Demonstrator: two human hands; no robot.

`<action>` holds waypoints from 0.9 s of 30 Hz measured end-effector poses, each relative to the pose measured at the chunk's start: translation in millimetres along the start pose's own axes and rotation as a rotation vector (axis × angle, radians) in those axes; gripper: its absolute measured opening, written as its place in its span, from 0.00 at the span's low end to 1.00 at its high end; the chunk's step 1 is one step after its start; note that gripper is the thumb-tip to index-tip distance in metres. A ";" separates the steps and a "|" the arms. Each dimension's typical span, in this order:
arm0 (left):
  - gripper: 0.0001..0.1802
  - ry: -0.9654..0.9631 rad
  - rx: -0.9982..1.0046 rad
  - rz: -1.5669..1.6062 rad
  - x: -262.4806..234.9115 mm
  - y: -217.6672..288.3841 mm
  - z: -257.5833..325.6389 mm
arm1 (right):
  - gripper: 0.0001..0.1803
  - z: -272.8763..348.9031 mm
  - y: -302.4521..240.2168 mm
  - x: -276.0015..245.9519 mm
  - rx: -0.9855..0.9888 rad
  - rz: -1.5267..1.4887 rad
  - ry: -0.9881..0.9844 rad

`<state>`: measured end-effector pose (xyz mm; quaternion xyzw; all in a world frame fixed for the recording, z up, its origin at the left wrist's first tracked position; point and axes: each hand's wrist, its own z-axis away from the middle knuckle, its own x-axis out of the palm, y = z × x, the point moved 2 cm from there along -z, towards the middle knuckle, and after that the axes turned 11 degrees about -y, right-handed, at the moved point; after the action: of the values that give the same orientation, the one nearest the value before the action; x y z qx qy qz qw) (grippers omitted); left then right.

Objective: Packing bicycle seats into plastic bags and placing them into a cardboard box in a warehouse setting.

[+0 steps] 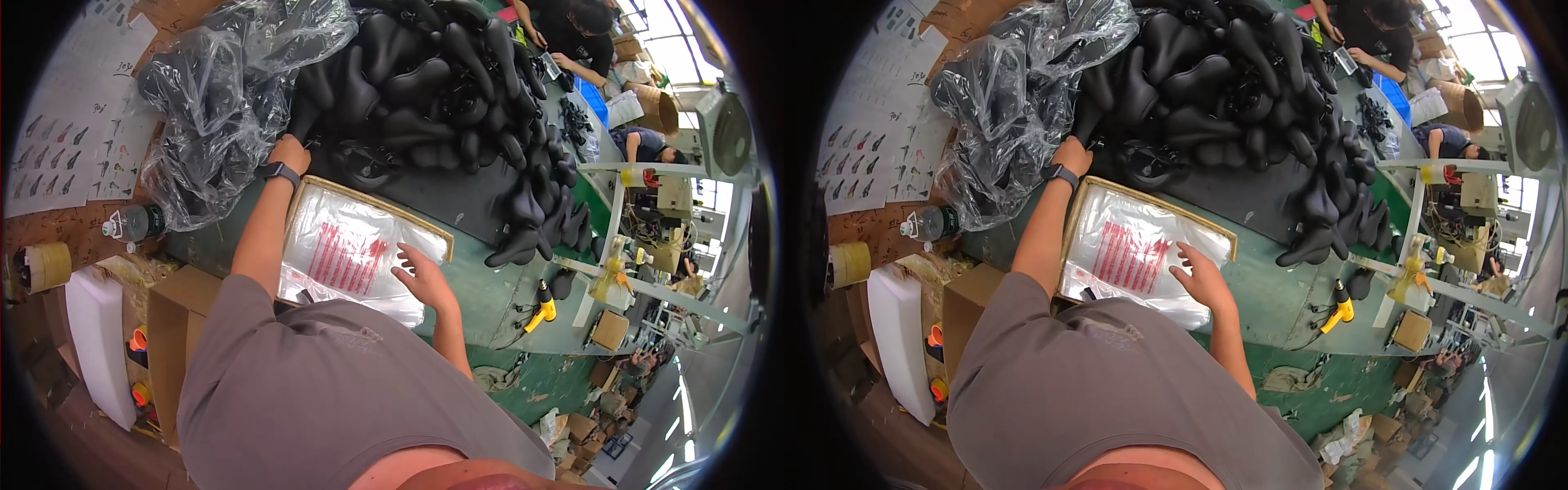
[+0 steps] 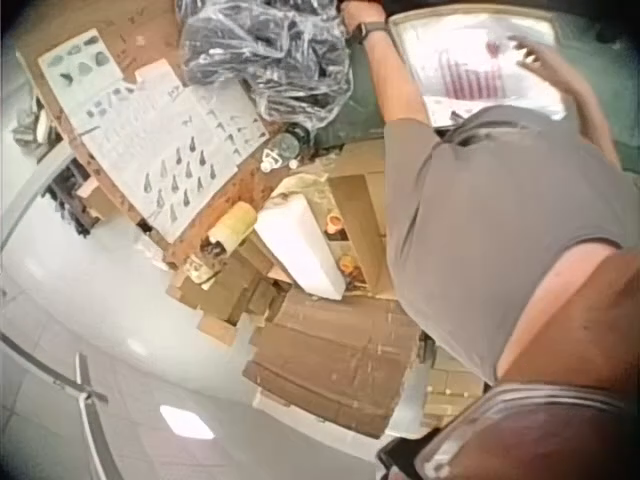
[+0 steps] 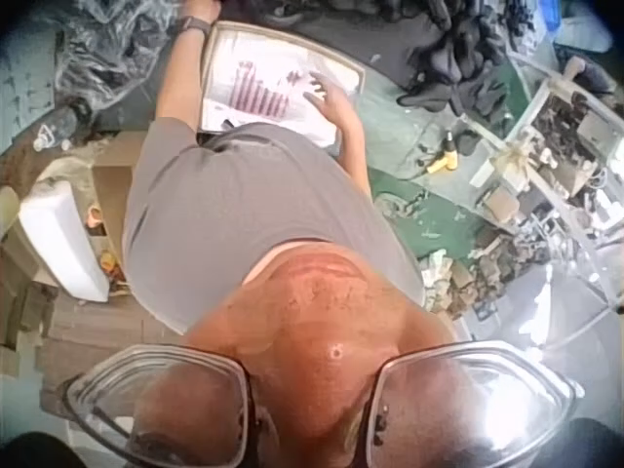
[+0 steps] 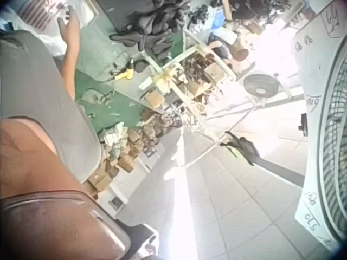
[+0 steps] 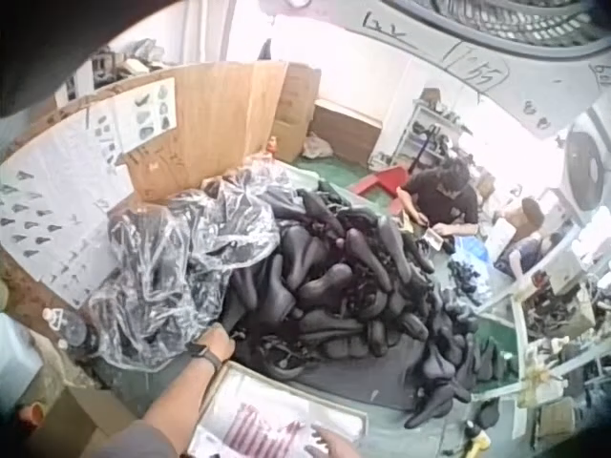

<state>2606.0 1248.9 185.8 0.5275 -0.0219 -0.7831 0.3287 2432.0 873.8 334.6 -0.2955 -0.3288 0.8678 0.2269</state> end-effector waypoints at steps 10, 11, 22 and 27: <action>0.21 0.119 0.197 0.717 -54.3 -48.0 137.5 | 0.32 -7.9 -51.8 4.1 -0.192 -0.283 -0.081; 0.18 0.072 0.217 0.750 -65.1 -55.4 148.5 | 0.30 -8.4 -55.5 11.8 -0.222 -0.291 -0.128; 0.34 0.163 0.078 -0.163 -25.9 -44.5 79.3 | 0.32 39.0 -84.8 95.0 -0.315 -0.062 -0.376; 0.33 0.034 0.031 0.058 16.4 -126.0 52.7 | 0.31 78.8 -43.2 108.5 -0.223 -0.135 -0.298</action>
<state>2496.0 1322.3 147.8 0.5447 -0.0438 -0.7639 0.3431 2310.1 932.7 373.6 -0.1645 -0.4716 0.8431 0.1992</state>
